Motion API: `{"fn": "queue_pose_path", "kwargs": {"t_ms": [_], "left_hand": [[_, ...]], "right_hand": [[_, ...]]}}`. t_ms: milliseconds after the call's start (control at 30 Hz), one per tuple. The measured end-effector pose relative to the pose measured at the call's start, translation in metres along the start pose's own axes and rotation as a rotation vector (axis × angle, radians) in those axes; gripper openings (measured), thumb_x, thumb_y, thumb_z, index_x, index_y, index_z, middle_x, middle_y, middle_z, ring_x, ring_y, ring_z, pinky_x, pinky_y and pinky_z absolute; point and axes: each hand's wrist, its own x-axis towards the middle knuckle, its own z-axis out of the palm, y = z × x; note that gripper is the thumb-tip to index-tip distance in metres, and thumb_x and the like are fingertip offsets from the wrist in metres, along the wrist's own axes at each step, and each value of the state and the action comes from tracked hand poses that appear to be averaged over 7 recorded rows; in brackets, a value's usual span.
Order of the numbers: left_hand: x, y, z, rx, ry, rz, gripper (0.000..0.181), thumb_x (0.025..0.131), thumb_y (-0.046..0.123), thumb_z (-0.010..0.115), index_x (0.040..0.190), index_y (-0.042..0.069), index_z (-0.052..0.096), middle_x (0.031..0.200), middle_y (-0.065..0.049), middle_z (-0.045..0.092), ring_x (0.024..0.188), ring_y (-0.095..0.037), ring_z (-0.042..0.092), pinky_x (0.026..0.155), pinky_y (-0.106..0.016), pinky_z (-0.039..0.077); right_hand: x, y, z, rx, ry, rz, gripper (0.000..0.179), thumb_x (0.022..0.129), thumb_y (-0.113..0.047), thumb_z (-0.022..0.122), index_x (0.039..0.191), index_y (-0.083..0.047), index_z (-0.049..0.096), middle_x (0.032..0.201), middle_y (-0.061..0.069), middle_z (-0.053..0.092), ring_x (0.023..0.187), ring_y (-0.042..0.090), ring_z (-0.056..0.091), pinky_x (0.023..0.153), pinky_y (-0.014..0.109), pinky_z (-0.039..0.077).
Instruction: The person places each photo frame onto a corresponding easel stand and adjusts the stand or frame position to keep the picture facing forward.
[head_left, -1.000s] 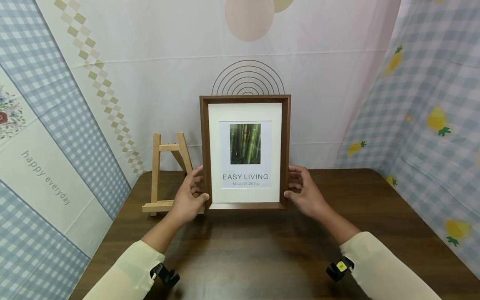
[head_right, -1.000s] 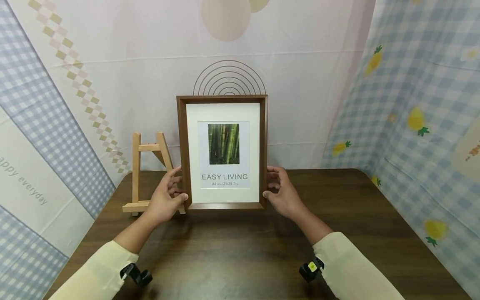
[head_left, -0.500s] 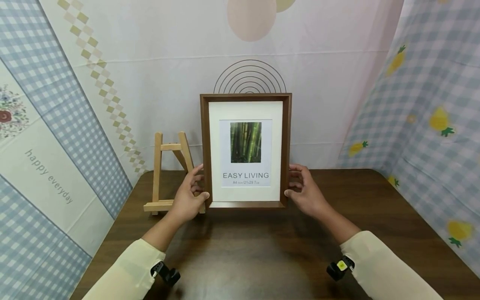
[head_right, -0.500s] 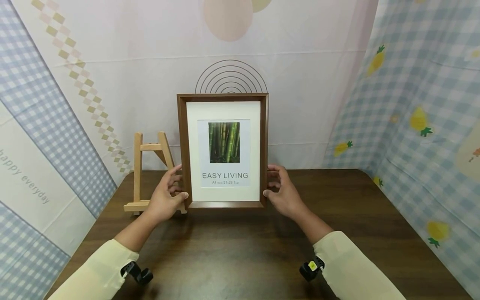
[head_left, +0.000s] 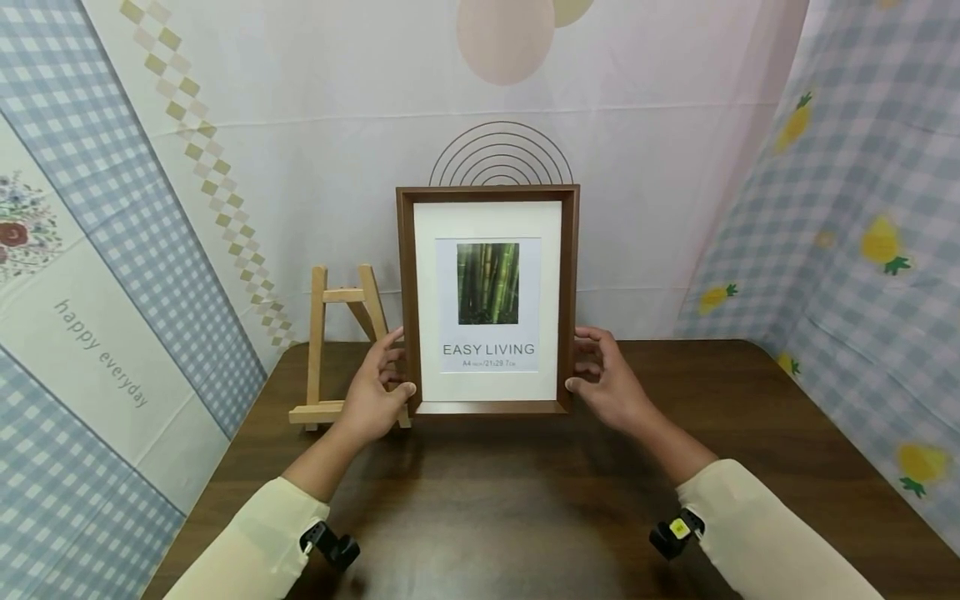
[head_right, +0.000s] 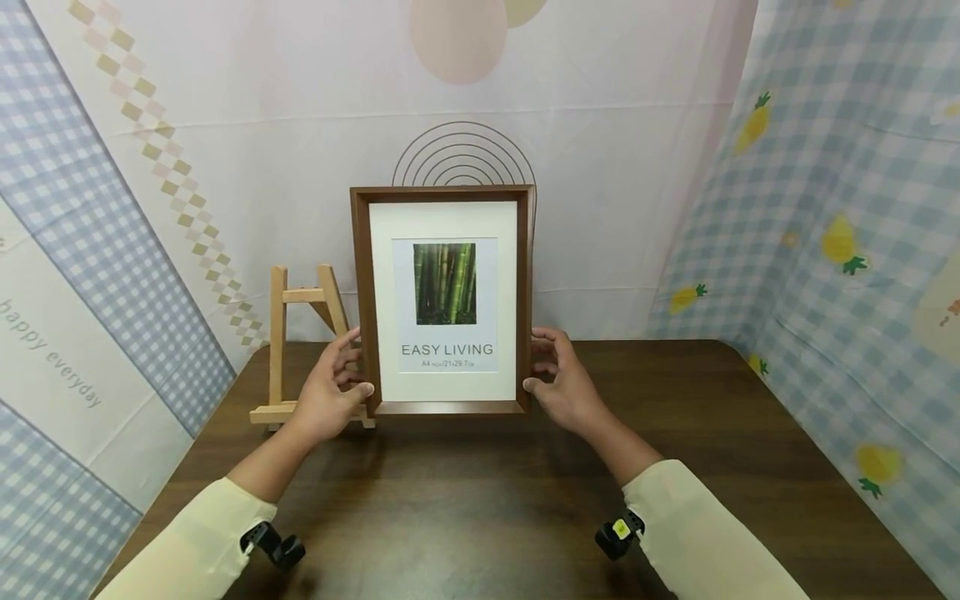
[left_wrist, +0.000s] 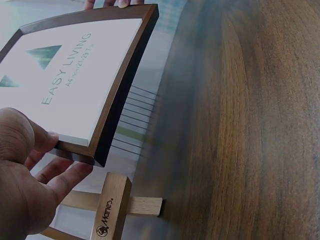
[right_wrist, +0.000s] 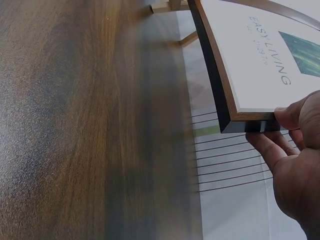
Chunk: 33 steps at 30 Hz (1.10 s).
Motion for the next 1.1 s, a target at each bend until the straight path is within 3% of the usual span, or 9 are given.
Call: {"fn": "queue_pose_path", "kwargs": {"t_ms": [167, 400, 633, 800, 1100], "left_hand": [[-0.001, 0.001, 0.000, -0.012, -0.002, -0.006, 0.085, 0.092, -0.015, 0.063, 0.161, 0.023, 0.030, 0.146, -0.024, 0.046, 0.113, -0.042, 0.059, 0.070, -0.028, 0.053], [-0.009, 0.026, 0.003, -0.009, -0.001, -0.041, 0.082, 0.092, -0.018, 0.059, 0.161, 0.011, 0.027, 0.147, -0.030, 0.043, 0.115, -0.047, 0.055, 0.066, -0.024, 0.050], [-0.004, 0.006, 0.005, -0.028, 0.017, -0.036, 0.086, 0.092, -0.018, 0.060, 0.162, 0.017, 0.026, 0.150, -0.027, 0.042, 0.116, -0.045, 0.055, 0.062, -0.023, 0.048], [-0.004, 0.003, 0.006, -0.016, 0.023, -0.017, 0.086, 0.092, -0.017, 0.060, 0.161, 0.021, 0.028, 0.150, -0.024, 0.043, 0.117, -0.043, 0.056, 0.061, -0.025, 0.049], [-0.006, 0.004, 0.008, 0.028, 0.045, -0.002, 0.085, 0.092, -0.016, 0.061, 0.161, 0.021, 0.029, 0.147, -0.025, 0.045, 0.115, -0.043, 0.057, 0.073, -0.030, 0.053]], "right_hand": [[0.001, 0.000, 0.000, -0.003, 0.001, -0.006, 0.076, 0.090, 0.017, 0.066, 0.152, -0.006, 0.028, 0.144, 0.028, 0.045, 0.117, 0.045, 0.058, 0.088, 0.037, 0.056], [0.003, 0.005, -0.001, 0.003, 0.001, -0.012, 0.077, 0.090, 0.017, 0.066, 0.153, -0.007, 0.028, 0.143, 0.029, 0.045, 0.116, 0.046, 0.058, 0.084, 0.033, 0.056], [0.005, 0.008, 0.000, 0.014, 0.008, -0.040, 0.075, 0.088, 0.019, 0.065, 0.150, -0.006, 0.031, 0.141, 0.028, 0.047, 0.115, 0.045, 0.059, 0.086, 0.033, 0.056], [0.006, 0.012, 0.000, -0.001, 0.010, -0.047, 0.075, 0.088, 0.020, 0.065, 0.150, -0.006, 0.031, 0.141, 0.027, 0.047, 0.116, 0.044, 0.058, 0.087, 0.033, 0.056], [0.007, 0.011, -0.001, 0.028, 0.001, -0.068, 0.076, 0.088, 0.019, 0.067, 0.151, -0.006, 0.031, 0.142, 0.027, 0.046, 0.119, 0.043, 0.056, 0.094, 0.043, 0.054]]}}
